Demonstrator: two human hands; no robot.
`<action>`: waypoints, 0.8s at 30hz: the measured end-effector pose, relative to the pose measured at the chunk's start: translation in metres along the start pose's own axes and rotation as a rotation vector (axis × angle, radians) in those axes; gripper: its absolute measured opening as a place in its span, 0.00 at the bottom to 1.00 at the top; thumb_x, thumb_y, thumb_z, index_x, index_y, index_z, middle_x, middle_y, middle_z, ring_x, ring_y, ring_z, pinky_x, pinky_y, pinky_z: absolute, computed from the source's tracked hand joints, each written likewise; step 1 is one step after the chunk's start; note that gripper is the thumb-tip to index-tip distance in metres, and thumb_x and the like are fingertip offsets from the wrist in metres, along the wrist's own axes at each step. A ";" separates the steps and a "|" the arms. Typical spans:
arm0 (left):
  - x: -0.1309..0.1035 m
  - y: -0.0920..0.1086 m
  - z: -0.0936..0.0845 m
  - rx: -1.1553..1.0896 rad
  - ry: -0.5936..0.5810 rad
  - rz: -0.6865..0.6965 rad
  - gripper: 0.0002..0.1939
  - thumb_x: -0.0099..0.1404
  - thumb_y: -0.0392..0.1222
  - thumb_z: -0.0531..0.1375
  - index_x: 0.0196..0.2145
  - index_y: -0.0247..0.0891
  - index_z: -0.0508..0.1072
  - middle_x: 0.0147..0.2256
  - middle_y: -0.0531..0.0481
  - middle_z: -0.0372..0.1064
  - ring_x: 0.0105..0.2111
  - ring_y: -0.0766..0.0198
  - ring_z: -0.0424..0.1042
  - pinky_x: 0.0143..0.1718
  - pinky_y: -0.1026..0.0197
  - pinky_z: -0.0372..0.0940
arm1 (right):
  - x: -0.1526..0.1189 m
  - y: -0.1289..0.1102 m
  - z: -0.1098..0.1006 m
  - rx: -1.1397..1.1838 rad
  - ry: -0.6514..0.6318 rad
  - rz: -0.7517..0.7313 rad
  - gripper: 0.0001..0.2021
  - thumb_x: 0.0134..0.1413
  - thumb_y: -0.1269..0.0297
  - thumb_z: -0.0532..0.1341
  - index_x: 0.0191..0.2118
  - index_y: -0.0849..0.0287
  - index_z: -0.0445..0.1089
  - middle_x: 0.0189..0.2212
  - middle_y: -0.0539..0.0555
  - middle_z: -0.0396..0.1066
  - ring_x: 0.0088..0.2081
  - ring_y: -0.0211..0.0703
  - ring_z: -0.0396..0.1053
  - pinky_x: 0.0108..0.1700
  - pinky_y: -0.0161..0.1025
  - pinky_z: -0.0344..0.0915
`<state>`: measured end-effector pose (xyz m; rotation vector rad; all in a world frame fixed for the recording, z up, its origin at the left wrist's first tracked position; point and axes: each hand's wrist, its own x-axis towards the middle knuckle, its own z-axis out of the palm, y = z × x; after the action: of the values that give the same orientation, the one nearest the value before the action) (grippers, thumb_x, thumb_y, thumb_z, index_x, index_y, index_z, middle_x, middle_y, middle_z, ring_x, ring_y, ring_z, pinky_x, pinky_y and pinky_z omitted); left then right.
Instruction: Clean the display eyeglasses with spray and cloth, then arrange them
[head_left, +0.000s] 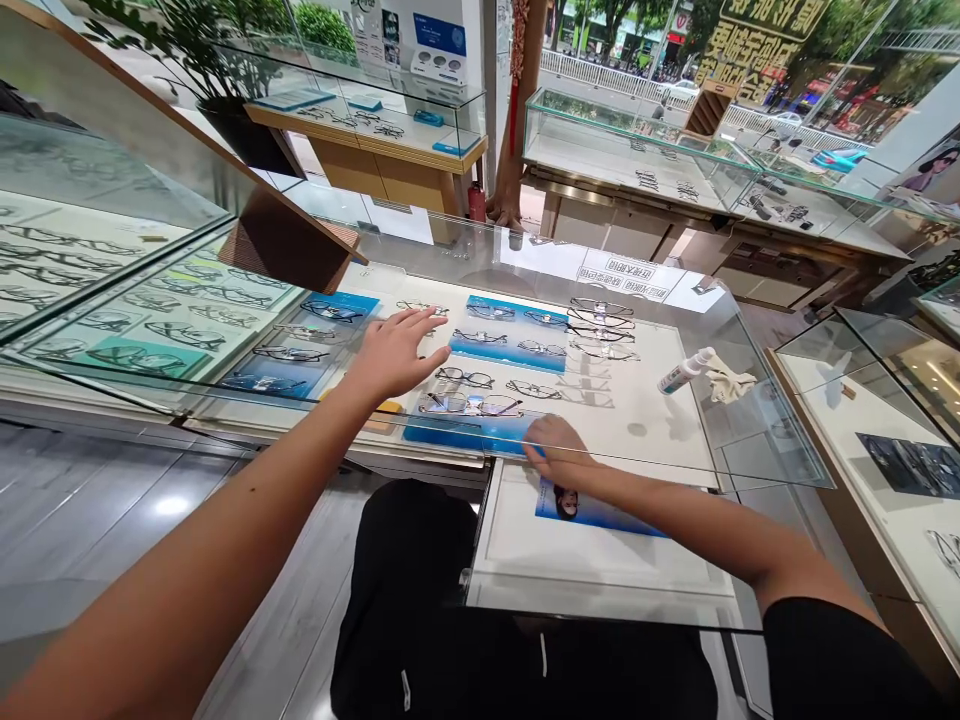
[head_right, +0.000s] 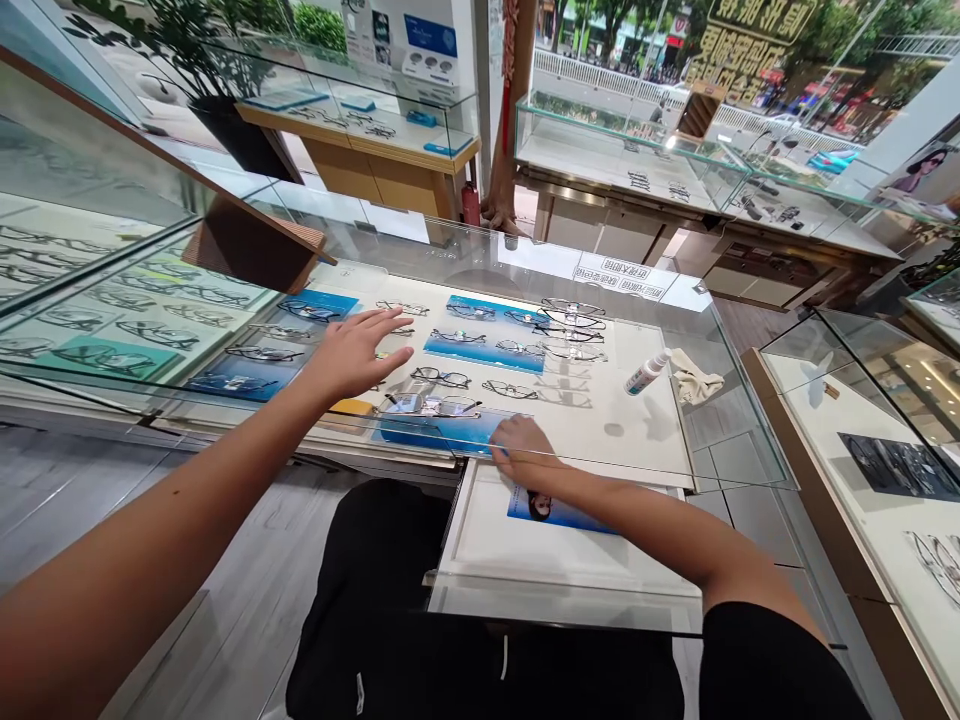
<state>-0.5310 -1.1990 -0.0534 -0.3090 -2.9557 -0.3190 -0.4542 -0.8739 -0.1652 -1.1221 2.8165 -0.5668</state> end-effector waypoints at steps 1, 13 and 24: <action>0.000 0.000 0.000 0.003 -0.003 0.001 0.33 0.73 0.60 0.49 0.70 0.48 0.66 0.74 0.51 0.55 0.73 0.45 0.54 0.70 0.39 0.51 | 0.012 0.016 0.004 -0.024 0.068 0.051 0.10 0.70 0.65 0.57 0.43 0.59 0.76 0.44 0.60 0.77 0.48 0.54 0.69 0.54 0.49 0.63; -0.002 0.001 -0.003 0.018 0.004 -0.003 0.31 0.73 0.60 0.50 0.69 0.49 0.67 0.73 0.52 0.57 0.72 0.44 0.56 0.68 0.38 0.55 | 0.092 0.115 0.019 -0.164 0.107 0.280 0.07 0.59 0.63 0.65 0.42 0.56 0.77 0.61 0.61 0.68 0.66 0.62 0.56 0.68 0.57 0.50; -0.003 0.002 -0.005 -0.006 -0.002 -0.016 0.30 0.73 0.59 0.50 0.68 0.50 0.68 0.73 0.52 0.57 0.72 0.45 0.56 0.67 0.38 0.56 | 0.110 0.120 0.009 -0.208 0.136 0.220 0.11 0.65 0.67 0.57 0.40 0.57 0.78 0.59 0.62 0.70 0.65 0.61 0.56 0.66 0.57 0.51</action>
<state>-0.5271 -1.1987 -0.0487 -0.2876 -2.9614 -0.3304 -0.6118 -0.8704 -0.2076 -0.8098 3.1217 -0.3514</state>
